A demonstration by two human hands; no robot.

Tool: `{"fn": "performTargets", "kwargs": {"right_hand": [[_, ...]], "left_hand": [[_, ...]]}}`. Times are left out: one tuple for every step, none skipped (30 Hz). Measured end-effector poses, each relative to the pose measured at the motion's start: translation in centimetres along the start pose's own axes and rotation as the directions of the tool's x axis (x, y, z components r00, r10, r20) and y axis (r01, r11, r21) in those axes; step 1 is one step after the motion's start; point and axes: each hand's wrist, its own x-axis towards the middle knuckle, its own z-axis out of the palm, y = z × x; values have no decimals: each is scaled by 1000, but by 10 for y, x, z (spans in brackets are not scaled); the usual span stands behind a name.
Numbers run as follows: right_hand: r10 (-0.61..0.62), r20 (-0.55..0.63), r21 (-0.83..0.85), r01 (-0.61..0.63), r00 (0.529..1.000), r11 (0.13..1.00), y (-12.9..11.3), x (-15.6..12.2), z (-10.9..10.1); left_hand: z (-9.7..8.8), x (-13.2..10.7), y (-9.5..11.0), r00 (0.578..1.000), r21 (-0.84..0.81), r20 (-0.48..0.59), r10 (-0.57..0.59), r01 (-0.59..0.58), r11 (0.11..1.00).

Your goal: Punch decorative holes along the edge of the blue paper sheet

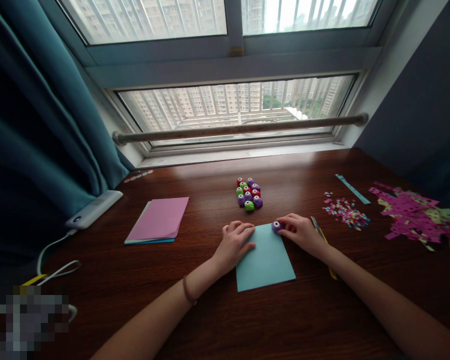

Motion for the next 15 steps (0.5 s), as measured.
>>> {"fn": "performTargets", "kwargs": {"right_hand": [[4, 2, -2, -4, 1000, 1000, 0, 0, 0], [7, 0, -6, -7, 1000, 1000, -1, -1, -1], [7, -6, -13, -7, 1000, 1000, -1, -1, -1], [5, -13, -22, -5, 1000, 1000, -2, -2, -2], [-1, -24, -32, 0, 1000, 999, -2, -2, -3], [-8, -39, -39, 7, 999, 999, -2, -1, -4], [-14, -61, -38, 11, 998, 999, -2, 0, -6], [-15, -92, -29, 13, 996, 999, -1, 2, -7], [-15, -128, -19, 13, 992, 1000, -1, 5, -7], [-15, -169, -12, 13, 986, 1000, -2, 9, -8], [-20, -209, -15, 17, 978, 1000, -3, 15, -7], [-33, -244, -37, 24, 969, 999, -5, 21, -5], [-55, -271, -80, 34, 961, 996, -8, 28, -1], [-81, -289, -138, 42, 954, 990, -11, 36, 3], [-107, -296, -204, 47, 949, 978, -15, 44, 7]], "left_hand": [[0, 0, 0, 1000, 3, 0, 0, 0, 1000], [0, 0, -1, 1000, 6, -2, -2, 2, 1000], [-1, 1, -1, 1000, 9, -8, -6, 6, 1000], [-3, 1, 0, 1000, 14, -21, -10, 10, 1000], [-5, 1, 1, 999, 23, -41, -11, 12, 1000], [-7, 2, 3, 998, 36, -67, -7, 10, 999], [-10, 2, 5, 995, 53, -96, 4, 1, 999], [-13, 3, 8, 992, 72, -123, 24, -15, 997], [-15, 5, 11, 988, 91, -146, 52, -39, 995], [-17, 7, 14, 984, 109, -160, 85, -68, 992], [-17, 9, 18, 979, 123, -165, 117, -97, 988], [-18, 13, 23, 975, 133, -167, 148, -127, 983], [-17, 16, 27, 970, 137, -168, 174, -152, 979], [-16, 21, 31, 965, 134, -174, 197, -175, 975], [-15, 25, 36, 958, 123, -187, 217, -196, 973]]}}
